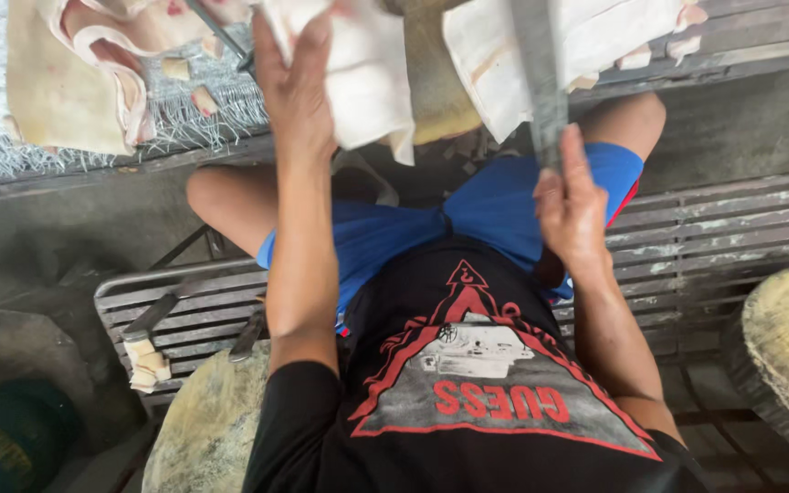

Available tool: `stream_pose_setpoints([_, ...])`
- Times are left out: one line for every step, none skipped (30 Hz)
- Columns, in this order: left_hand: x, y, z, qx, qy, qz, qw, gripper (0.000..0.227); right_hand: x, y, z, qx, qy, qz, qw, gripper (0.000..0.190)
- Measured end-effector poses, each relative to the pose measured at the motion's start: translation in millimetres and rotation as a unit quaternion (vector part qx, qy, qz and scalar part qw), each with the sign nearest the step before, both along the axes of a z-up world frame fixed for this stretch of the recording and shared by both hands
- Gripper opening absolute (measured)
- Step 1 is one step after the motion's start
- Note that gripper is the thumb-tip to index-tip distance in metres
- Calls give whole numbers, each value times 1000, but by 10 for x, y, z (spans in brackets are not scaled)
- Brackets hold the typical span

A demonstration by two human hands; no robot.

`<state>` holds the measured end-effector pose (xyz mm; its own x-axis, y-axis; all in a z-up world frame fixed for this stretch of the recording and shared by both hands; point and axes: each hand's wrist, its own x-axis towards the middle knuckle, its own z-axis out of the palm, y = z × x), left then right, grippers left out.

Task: The person sits cross-legged on a metal bench and uses a large knife to cut a large piece of white meat into smaller chunks on a round wooden cutting board. The person repeatedly slices the meat and arranges the pieces on the board.

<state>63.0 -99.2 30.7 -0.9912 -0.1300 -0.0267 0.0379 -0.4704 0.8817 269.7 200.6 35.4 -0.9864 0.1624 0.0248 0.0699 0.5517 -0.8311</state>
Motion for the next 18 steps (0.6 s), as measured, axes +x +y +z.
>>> stream_pose_setpoints([-124, 168, -59, 42, 25, -19, 999, 67, -13, 69, 14, -32, 23, -14, 999, 65])
stream_pose_setpoints([-226, 274, -110, 83, 50, -37, 995, 67, -30, 125, 23, -65, 46, -28, 996, 66])
stream_pose_setpoints([-263, 333, -158, 35, 52, -26, 998, 60, -11, 184, 48, -77, 35, -58, 995, 64])
stream_pose_setpoints([-281, 393, -213, -12, 54, -14, 998, 53, 10, 252, 80, -89, 24, -87, 992, 62])
stream_pose_setpoints([-284, 385, -256, -82, 49, -7, 995, 51, 30, 305, 110, -100, 14, -117, 988, 60])
stream_pose_setpoints([-283, 377, -301, -152, 44, 0, 987, 49, 53, 339, 130, -113, 10, -128, 985, 61])
stream_pose_setpoints([-292, 281, -320, -245, 32, 3, 969, 51, 58, 374, 138, -127, 9, -138, 982, 61])
stream_pose_setpoints([-310, 214, -344, -335, 20, 8, 942, 52, 54, 412, 134, -140, 7, -147, 979, 62])
stream_pose_setpoints([-304, 160, -373, -355, -33, 7, 934, 52, 61, 438, 120, -148, -2, -155, 977, 62])
stream_pose_setpoints([-292, 123, -397, -373, -86, 6, 924, 52, 68, 455, 92, -156, -11, -164, 974, 62])
stream_pose_setpoints([-267, 111, -417, -392, -140, 5, 909, 52, 82, 461, 48, -164, -21, -172, 971, 63])
stream_pose_setpoints([-232, 158, -432, -512, -66, 58, 854, 64, 96, 471, -4, -173, -16, -170, 970, 63])
stream_pose_setpoints([-149, 268, -440, -620, 7, 107, 777, 77, 130, 493, -46, -182, -13, -167, 969, 63])
stream_pose_setpoints([-53, 416, -431, -713, 81, 152, 679, 90, 173, 516, -79, -191, -11, -164, 968, 63])
stream_pose_setpoints([-40, 636, -410, -697, 134, 76, 701, 92, 154, 539, -129, -202, 0, -171, 964, 64])
stream_pose_setpoints([-29, 901, -392, -674, 186, -1, 714, 93, 141, 560, -172, -214, 11, -177, 961, 65])
stream_pose_setpoints([-11, 1171, -400, -680, 208, -67, 700, 96, 191, 577, -200, -224, 15, -185, 957, 66])
stream_pose_setpoints([-33, 1443, -424, -681, 229, -132, 683, 99, 243, 598, -226, -224, 22, -191, 955, 65])
